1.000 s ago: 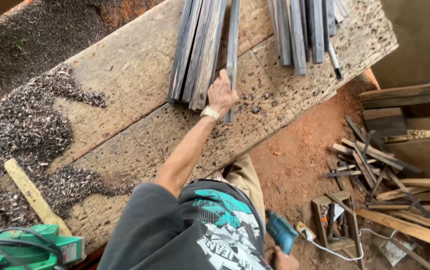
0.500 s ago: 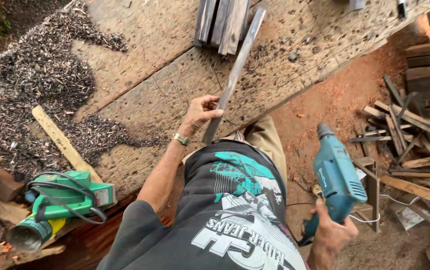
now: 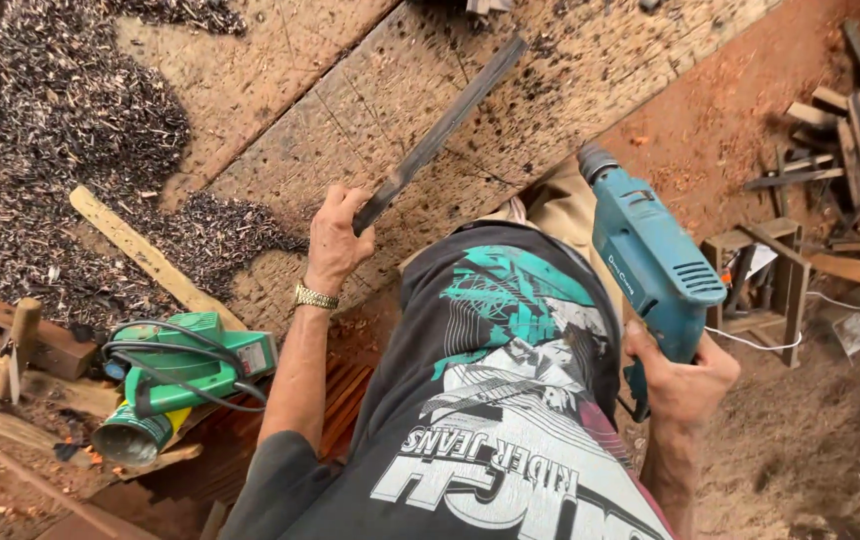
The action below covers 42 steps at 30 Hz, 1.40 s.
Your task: Drilling holes into wooden slats at a workbench.
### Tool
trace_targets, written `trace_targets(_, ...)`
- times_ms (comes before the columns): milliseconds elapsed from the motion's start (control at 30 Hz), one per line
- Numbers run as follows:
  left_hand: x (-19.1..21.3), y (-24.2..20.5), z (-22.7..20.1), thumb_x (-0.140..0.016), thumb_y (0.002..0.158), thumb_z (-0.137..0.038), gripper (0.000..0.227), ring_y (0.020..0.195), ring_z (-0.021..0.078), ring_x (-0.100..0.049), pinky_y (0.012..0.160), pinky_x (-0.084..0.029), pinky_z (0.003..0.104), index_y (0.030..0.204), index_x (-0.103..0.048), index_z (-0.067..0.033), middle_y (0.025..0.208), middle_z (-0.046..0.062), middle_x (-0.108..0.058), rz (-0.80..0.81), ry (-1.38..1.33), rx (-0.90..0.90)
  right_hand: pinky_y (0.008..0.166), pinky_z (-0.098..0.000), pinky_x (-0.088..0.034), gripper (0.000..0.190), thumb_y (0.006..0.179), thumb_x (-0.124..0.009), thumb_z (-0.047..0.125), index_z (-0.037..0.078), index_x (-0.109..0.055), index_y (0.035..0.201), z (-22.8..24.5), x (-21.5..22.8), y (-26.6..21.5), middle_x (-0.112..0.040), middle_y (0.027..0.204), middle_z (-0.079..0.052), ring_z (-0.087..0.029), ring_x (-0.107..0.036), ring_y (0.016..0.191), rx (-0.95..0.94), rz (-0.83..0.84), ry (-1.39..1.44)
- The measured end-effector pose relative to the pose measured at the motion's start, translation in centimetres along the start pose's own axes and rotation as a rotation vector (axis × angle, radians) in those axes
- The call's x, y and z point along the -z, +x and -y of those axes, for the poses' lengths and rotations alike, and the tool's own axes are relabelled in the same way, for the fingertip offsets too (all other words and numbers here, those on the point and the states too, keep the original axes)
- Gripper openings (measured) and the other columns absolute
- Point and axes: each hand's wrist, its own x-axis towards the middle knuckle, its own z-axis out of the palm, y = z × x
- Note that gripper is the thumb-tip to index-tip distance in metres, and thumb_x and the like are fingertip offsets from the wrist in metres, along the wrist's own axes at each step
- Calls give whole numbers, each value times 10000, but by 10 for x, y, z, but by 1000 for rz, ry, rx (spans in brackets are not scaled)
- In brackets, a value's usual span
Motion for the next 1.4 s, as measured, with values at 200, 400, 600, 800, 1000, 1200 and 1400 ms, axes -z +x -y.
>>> trace_targets(200,-21,-8,35,-706,786,39,398,860,285,-620,737,-553,417,1159,-614,-65,1021,119,-548,116,154,100,675,-243,-492,192,899,-831,131,-2,-759,1017,11,-7,-2,-713,813,-17,-67,-635,725,56,18,-30)
trace_targets(400,-38,39,4,-878,712,-452,584,826,235,-510,677,-474,358,1053,-619,-54,921,85,-529,-29,480,20,691,-256,-501,241,889,-855,166,-8,-756,1022,13,-15,-3,-719,819,-25,-81,-641,734,76,18,-159)
trace_targets(600,-102,91,-12,-853,810,-538,596,859,208,-527,702,-460,355,1095,-639,-61,932,58,-556,-227,280,-106,732,-267,-516,300,878,-871,205,0,-762,1068,19,-22,-5,-723,859,-26,-85,-636,772,101,41,-171)
trace_targets(800,-79,90,-42,-806,841,-277,274,806,185,-580,668,-478,346,1007,-666,-110,916,18,-602,-295,182,-103,724,-277,-522,335,854,-878,236,14,-760,1075,29,-22,-3,-732,863,-40,-84,-641,768,88,40,-267)
trace_targets(1000,6,58,-85,-790,927,-136,242,793,173,-654,662,-561,290,1086,-619,-74,1013,66,-640,-88,-227,-248,694,-292,-512,327,830,-891,245,6,-747,1001,19,-19,0,-717,816,-59,-93,-623,731,68,32,-284)
trace_targets(1200,63,41,-104,-810,879,-68,305,949,173,-701,829,-589,307,1066,-570,-55,1089,81,-693,22,-465,-223,668,-311,-503,332,825,-903,257,3,-732,952,19,-18,1,-696,779,-77,-108,-610,702,58,33,-317)
trace_targets(1400,79,31,-94,-784,774,-47,328,933,159,-697,830,-581,304,1031,-582,-83,1083,72,-716,112,-518,-219,675,-338,-510,339,818,-911,265,13,-737,964,21,-20,1,-698,821,-98,-162,-649,702,149,26,-395)
